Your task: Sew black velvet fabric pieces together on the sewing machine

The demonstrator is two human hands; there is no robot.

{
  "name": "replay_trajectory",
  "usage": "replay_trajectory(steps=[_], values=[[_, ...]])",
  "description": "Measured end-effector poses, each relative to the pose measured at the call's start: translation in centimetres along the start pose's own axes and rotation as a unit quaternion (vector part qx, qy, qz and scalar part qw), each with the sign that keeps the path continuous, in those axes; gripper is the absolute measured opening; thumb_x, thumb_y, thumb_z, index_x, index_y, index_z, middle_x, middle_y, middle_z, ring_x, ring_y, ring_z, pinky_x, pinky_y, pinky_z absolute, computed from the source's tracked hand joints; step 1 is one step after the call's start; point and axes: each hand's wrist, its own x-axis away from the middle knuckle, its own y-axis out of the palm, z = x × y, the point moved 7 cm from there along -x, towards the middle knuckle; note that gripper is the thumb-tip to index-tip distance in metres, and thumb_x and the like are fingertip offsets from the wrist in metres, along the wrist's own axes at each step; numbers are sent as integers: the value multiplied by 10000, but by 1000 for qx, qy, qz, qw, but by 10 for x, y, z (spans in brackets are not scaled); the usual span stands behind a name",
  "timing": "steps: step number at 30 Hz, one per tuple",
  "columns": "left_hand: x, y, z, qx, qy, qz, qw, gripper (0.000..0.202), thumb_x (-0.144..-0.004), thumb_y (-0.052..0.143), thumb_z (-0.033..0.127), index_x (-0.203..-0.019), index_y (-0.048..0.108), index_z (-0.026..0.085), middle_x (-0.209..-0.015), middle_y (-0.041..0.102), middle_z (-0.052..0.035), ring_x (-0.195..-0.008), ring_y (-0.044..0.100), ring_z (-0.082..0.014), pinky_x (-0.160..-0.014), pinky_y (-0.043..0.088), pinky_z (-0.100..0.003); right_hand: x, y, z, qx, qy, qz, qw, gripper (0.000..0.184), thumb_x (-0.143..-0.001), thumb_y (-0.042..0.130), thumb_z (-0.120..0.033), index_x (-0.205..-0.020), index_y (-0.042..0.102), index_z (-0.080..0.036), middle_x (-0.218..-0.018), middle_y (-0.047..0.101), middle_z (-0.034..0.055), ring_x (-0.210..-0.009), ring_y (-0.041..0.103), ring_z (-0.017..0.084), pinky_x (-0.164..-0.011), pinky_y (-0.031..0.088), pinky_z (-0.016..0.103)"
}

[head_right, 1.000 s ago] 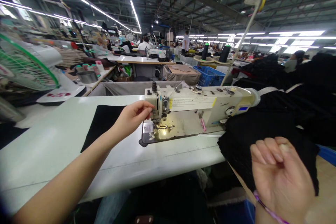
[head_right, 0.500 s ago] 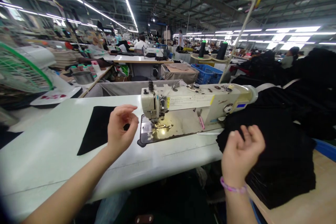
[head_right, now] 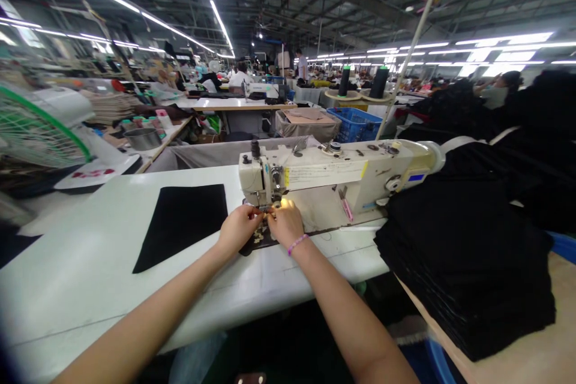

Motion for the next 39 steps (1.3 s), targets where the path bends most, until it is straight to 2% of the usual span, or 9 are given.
replay_trajectory(steps=[3,6,16,20,23,27,31,36,39], values=[[-3,4,-2,-10,-14,-6,1000,187,-837,558,263,-744,709,203,-788,696,-65,-760,649,-233,-598,374,-288,-5,9,-1,24,6,-29,999,174,-919,598,-243,-955,765,-218,-991,711,102,-1000,596,260,-847,445,328],[-3,8,-9,-8,-19,-8,1000,153,-823,562,231,-761,700,207,-798,698,-46,-760,647,-213,-606,376,-278,-7,13,-1,50,20,-43,998,202,-943,547,-224,-954,743,-178,-1016,711,128,-1020,600,263,-855,438,329],[-2,10,-13,-3,-17,-6,1000,160,-845,541,226,-756,674,214,-800,684,-34,-772,633,-200,-639,397,-277,-4,6,4,79,24,-56,995,200,-947,507,-215,-973,692,-145,-1039,685,164,-1068,581,291,-916,417,368],[-3,12,-13,-4,-24,-5,1000,169,-848,529,236,-762,672,210,-815,693,-44,-775,637,-210,-636,388,-285,-4,10,1,52,25,-45,997,220,-951,476,-195,-945,691,-149,-1120,661,191,-1133,542,315,-963,396,409],[-2,13,-13,-5,-28,-7,1000,171,-846,532,239,-759,676,212,-820,701,-47,-771,643,-215,-619,380,-285,-5,10,3,7,39,-28,999,206,-943,486,-203,-906,684,-157,-1076,667,193,-1122,540,326,-972,391,425],[-1,11,-13,-2,-25,-8,1000,182,-854,531,251,-759,682,220,-823,705,-44,-779,647,-215,-621,386,-280,-8,-3,26,-86,98,19,991,120,-889,540,-161,-893,659,-170,-1065,658,170,-1101,548,314,-956,408,408],[-1,11,-14,3,-18,-9,1000,180,-856,530,253,-764,683,225,-835,710,-41,-798,651,-216,-641,406,-279,-11,-4,58,-233,160,44,958,91,-923,567,-198,-897,650,-172,-1009,659,75,-971,611,230,-872,491,374],[-2,12,-15,9,-20,-10,1000,172,-860,535,257,-781,685,229,-842,711,-41,-821,653,-221,-661,428,-281,-6,13,74,-440,221,22,870,266,-976,609,-380,-1110,630,-151,-1032,668,46,-821,662,162,-720,574,338],[0,12,-14,18,-19,-12,1000,158,-851,544,245,-780,683,230,-836,702,-39,-816,648,-219,-669,430,-285,6,13,71,-522,234,16,820,263,-965,609,-410,-955,639,-149,-874,669,16,-702,643,134,-649,562,295]])
